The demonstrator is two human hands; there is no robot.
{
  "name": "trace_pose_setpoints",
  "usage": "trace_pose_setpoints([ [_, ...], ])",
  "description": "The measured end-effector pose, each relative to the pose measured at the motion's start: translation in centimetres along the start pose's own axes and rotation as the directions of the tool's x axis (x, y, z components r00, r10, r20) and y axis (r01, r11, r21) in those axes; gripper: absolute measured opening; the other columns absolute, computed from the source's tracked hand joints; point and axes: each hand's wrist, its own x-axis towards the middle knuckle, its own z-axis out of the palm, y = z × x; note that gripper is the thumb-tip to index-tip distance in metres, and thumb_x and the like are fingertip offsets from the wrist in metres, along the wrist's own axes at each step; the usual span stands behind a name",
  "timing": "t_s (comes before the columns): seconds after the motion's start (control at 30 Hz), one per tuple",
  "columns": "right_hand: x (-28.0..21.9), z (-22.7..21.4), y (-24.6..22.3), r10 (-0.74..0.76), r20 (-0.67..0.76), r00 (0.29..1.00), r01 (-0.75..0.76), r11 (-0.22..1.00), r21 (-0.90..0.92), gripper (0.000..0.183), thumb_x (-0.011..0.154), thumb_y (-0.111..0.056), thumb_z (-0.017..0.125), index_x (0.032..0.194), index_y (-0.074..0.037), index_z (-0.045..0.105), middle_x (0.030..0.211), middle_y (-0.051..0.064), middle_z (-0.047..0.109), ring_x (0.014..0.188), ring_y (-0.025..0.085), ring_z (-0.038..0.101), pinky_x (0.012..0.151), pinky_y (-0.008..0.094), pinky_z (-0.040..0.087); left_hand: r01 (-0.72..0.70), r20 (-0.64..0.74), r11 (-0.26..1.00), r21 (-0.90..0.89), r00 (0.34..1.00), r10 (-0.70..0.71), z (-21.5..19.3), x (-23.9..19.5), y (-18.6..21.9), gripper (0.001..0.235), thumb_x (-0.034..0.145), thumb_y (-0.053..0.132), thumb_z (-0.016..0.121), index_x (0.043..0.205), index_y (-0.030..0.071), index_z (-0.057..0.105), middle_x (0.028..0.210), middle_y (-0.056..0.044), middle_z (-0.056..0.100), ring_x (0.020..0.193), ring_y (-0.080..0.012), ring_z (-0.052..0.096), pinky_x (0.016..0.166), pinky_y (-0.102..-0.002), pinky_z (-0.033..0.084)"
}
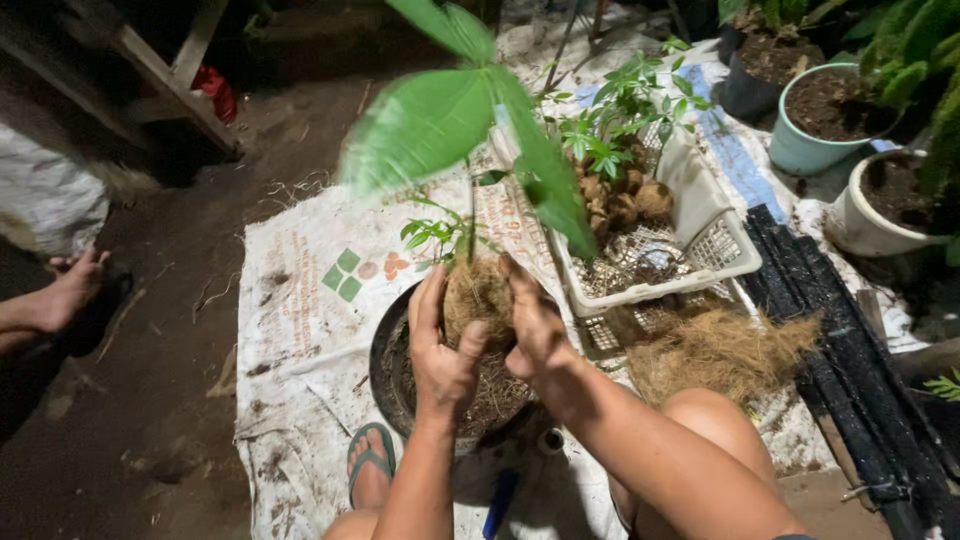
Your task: The person removes a small plant from a coconut husk, places it into a black pot filled with soil, and presses the soil around the base to secure it. The person then handles a second plant, removing it from its husk and placing it into the same pot.
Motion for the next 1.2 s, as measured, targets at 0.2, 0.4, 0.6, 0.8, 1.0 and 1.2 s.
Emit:
trace_pose_setpoints([
  [0.2,0.9,-0.4,1.7,-0.100,0.092,0.991,0.098,0.995,0.019,0.050,0.107,-0.041,0.044,0.135,-0.002,0.058,0.123,0.017,0.067,0.109,0.027,0.066,0.094,0.039,0.058,0.223,-0.037,0.957,-0.188,0.972,-0.233,1.1,0.2,0.7,0.079,0.083,0.052,0.076,0.140,0.001,0.054,0.129,-0.020,0.061,0.115,-0.0278,0.065,0.098,-0.041,0.058],
  [0.4,2.5,-1.7,2.1,-0.152,0.114,0.982,0.168,0.975,-0.145,0.049,0.105,-0.045,0.042,0.119,-0.004,0.065,0.116,0.009,0.069,0.107,0.018,0.064,0.097,0.037,0.051,0.539,0.112,0.805,-0.248,0.841,-0.529,-0.4,1.1,1.5,0.069,0.077,0.037,0.078,0.135,0.006,0.055,0.111,-0.013,0.073,0.093,-0.0276,0.074,0.083,-0.041,0.065],
  [0.6,2.2,-1.8,2.8,-0.123,0.080,0.989,0.129,0.988,-0.081,0.055,0.106,-0.047,0.042,0.124,-0.002,0.067,0.109,0.013,0.069,0.103,0.026,0.061,0.098,0.047,0.048,0.347,0.136,0.933,0.094,0.924,-0.358,-0.6,1.3,1.5,0.061,0.088,0.034,0.080,0.135,0.006,0.054,0.121,-0.015,0.069,0.101,-0.0254,0.070,0.087,-0.042,0.058],
  [0.8,1.0,-0.6,0.7,-0.132,0.232,0.964,0.203,0.927,-0.316,0.063,0.101,-0.051,0.050,0.142,-0.004,0.057,0.134,0.012,0.064,0.124,0.020,0.056,0.105,0.038,0.041,0.707,0.107,0.707,-0.013,0.704,-0.702,-2.6,2.3,0.7,0.054,0.086,0.027,0.072,0.137,0.012,0.063,0.108,-0.018,0.075,0.080,-0.0283,0.068,0.071,-0.044,0.058],
  [1.0,-1.2,-1.4,-4.0,-0.003,0.663,0.749,0.606,0.408,-0.683,0.106,0.074,-0.044,0.087,0.155,-0.003,0.033,0.152,0.025,0.046,0.143,0.035,0.042,0.119,0.042,0.037,0.612,0.258,0.702,-0.363,0.791,-0.555,-5.0,3.1,0.6,0.062,0.075,0.011,0.075,0.134,0.001,0.057,0.112,-0.016,0.072,0.090,-0.0245,0.074,0.078,-0.037,0.064],
  [1.2,-1.8,-0.1,-4.3,0.333,0.356,0.873,0.342,0.103,-0.934,0.137,0.070,-0.051,0.086,0.162,-0.008,-0.007,0.160,0.027,0.017,0.139,0.038,0.038,0.114,0.037,0.044,0.599,0.416,0.788,-0.144,0.759,-0.501,-3.8,3.7,1.9,0.079,0.069,0.010,0.082,0.142,0.001,0.054,0.116,-0.019,0.072,0.098,-0.0297,0.071,0.086,-0.039,0.058],
])
